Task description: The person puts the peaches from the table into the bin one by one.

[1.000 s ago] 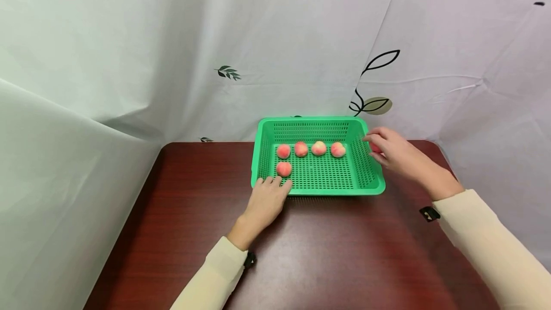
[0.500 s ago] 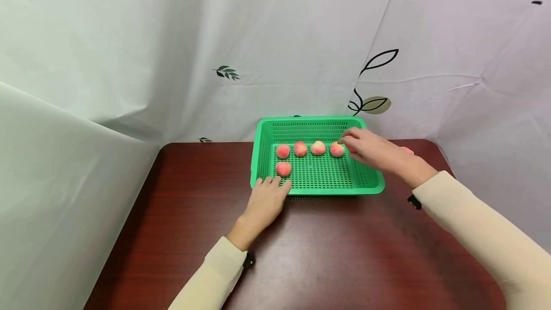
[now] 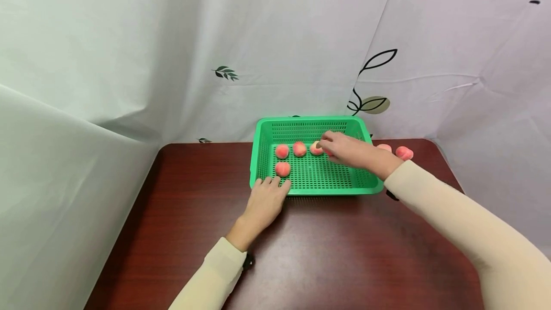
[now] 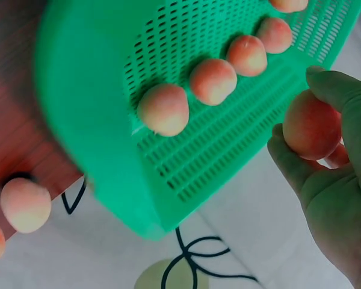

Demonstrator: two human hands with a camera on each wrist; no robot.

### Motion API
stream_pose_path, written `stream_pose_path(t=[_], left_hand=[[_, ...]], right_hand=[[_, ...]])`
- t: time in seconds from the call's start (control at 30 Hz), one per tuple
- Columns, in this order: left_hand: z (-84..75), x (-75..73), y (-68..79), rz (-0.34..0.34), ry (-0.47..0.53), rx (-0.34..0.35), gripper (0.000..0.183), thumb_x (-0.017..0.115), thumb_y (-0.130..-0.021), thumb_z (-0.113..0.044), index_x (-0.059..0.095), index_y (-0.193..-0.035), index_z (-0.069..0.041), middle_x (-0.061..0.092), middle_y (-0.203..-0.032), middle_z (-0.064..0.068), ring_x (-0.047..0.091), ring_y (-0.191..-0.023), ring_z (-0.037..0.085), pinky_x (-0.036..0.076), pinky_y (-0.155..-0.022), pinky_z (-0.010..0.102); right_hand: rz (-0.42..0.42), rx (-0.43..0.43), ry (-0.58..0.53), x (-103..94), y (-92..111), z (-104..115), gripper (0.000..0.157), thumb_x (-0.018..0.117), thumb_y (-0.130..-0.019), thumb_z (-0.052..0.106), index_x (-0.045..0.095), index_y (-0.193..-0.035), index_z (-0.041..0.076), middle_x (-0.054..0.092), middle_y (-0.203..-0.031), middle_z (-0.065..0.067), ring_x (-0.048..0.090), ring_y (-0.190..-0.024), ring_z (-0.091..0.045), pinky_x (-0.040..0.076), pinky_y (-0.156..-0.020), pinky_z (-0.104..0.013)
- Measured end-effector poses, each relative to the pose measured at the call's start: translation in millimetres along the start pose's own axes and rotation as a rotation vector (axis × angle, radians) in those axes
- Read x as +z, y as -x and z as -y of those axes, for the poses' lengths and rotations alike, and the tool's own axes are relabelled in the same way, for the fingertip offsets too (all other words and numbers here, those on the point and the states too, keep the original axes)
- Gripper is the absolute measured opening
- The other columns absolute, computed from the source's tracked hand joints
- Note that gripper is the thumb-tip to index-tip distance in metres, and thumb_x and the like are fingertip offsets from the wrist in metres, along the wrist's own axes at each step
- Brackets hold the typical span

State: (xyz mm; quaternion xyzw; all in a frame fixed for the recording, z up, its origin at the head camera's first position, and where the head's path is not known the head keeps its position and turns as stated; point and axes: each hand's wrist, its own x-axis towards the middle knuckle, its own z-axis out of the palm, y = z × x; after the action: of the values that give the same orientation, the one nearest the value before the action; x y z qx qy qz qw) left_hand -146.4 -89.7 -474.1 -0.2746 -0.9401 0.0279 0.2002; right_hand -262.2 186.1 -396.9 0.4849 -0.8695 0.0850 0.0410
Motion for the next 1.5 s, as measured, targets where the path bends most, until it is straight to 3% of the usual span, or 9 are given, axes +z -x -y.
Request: stream_pose_path(t=[0.33, 0.67, 1.03, 1.27, 1.5], left_hand=[[1.8, 0.7, 2.2, 0.007, 0.014, -0.008, 0.011, 0.063, -0.096, -0.006, 0.062, -0.096, -0.017, 0.062, -0.082, 0.003, 0.055, -0.066, 0.023, 0.014, -0.06, 0.03], [2.5, 1.6, 2.3, -0.005, 0.012, -0.001, 0.01, 0.062, -0.097, -0.007, 0.063, -0.097, -0.017, 0.063, -0.083, 0.003, 0.057, -0.067, 0.023, 0.014, -0.06, 0.029], [3.8, 2.0, 2.2, -0.01, 0.03, -0.002, 0.01, 0.061, -0.097, -0.006, 0.062, -0.097, -0.016, 0.061, -0.082, 0.003, 0.055, -0.068, 0.024, 0.017, -0.059, 0.03], [3.5, 0.4, 1.9, -0.02, 0.017, 0.001, 0.009, 0.062, -0.097, -0.008, 0.061, -0.096, -0.017, 0.061, -0.082, 0.002, 0.055, -0.068, 0.023, 0.014, -0.061, 0.029], [2.9, 1.6, 1.4, -0.026, 0.021, 0.009, 0.009, 0.06, -0.099, -0.009, 0.061, -0.095, -0.017, 0.061, -0.082, 0.002, 0.056, -0.069, 0.023, 0.014, -0.061, 0.029]], right_hand=[[0.106, 0.009, 0.002, 3.3, -30.9, 9.9, 0.034, 0.079, -0.091, 0.01, 0.064, -0.121, 0.002, 0.06, -0.119, -0.018, 0.064, -0.102, -0.03, 0.057, -0.086, -0.041], [0.267, 0.047, 0.001, 10.4, -52.3, 17.4, 0.026, 0.072, -0.097, 0.011, 0.067, -0.122, 0.013, 0.059, -0.117, -0.012, 0.063, -0.098, -0.026, 0.055, -0.084, -0.037], [0.439, 0.04, 0.024, 26.4, -74.9, 19.9, 0.011, 0.063, -0.101, 0.007, 0.062, -0.111, 0.013, 0.057, -0.111, -0.006, 0.053, -0.084, -0.021, 0.047, -0.077, -0.035], [0.51, 0.06, 0.06, 35.6, -83.0, 22.0, 0.023, 0.047, -0.108, 0.009, 0.066, -0.121, 0.012, 0.056, -0.116, -0.007, 0.052, -0.086, -0.021, 0.043, -0.073, -0.034], [0.606, 0.119, 0.08, 40.0, -86.1, 20.8, 0.026, 0.042, -0.11, 0.013, 0.062, -0.126, 0.018, 0.053, -0.116, -0.004, 0.054, -0.089, -0.019, 0.041, -0.074, -0.032]])
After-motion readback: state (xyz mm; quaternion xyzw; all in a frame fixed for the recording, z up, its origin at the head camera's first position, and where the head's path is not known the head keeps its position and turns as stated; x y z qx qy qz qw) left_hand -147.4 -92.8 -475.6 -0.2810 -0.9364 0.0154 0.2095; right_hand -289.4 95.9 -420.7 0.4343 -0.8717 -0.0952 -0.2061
